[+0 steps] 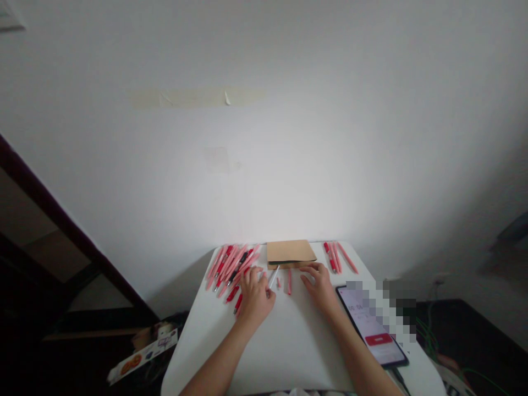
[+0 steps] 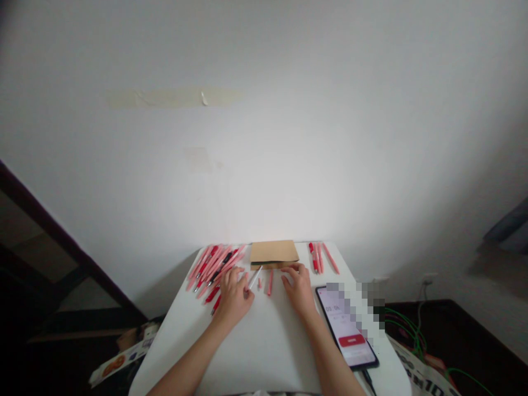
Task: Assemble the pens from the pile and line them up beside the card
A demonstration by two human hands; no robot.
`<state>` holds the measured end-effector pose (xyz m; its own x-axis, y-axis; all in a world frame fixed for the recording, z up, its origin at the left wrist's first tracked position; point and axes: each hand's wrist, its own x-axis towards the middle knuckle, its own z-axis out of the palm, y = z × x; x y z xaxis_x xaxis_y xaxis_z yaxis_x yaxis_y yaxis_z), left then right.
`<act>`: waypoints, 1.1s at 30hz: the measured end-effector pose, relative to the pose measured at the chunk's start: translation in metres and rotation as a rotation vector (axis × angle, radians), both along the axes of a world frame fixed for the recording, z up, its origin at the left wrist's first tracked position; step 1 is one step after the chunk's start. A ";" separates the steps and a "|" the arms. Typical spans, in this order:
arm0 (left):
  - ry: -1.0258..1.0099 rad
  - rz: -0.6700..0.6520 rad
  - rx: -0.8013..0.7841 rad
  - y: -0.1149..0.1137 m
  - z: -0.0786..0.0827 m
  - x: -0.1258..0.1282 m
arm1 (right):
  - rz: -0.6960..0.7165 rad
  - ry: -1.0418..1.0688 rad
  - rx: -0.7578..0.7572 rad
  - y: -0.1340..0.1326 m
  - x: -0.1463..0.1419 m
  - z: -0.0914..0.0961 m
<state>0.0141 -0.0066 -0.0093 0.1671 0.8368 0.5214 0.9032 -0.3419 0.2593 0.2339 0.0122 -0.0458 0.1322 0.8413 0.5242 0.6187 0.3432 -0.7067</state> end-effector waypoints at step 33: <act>0.206 -0.039 -0.070 -0.005 0.006 -0.003 | 0.003 -0.415 -0.229 -0.016 -0.005 0.024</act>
<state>0.0113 -0.0116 -0.0033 0.2966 0.8607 0.4138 0.9262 -0.3649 0.0950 0.2286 -0.0042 -0.0214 -0.0521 0.9413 0.3335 0.8643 0.2098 -0.4572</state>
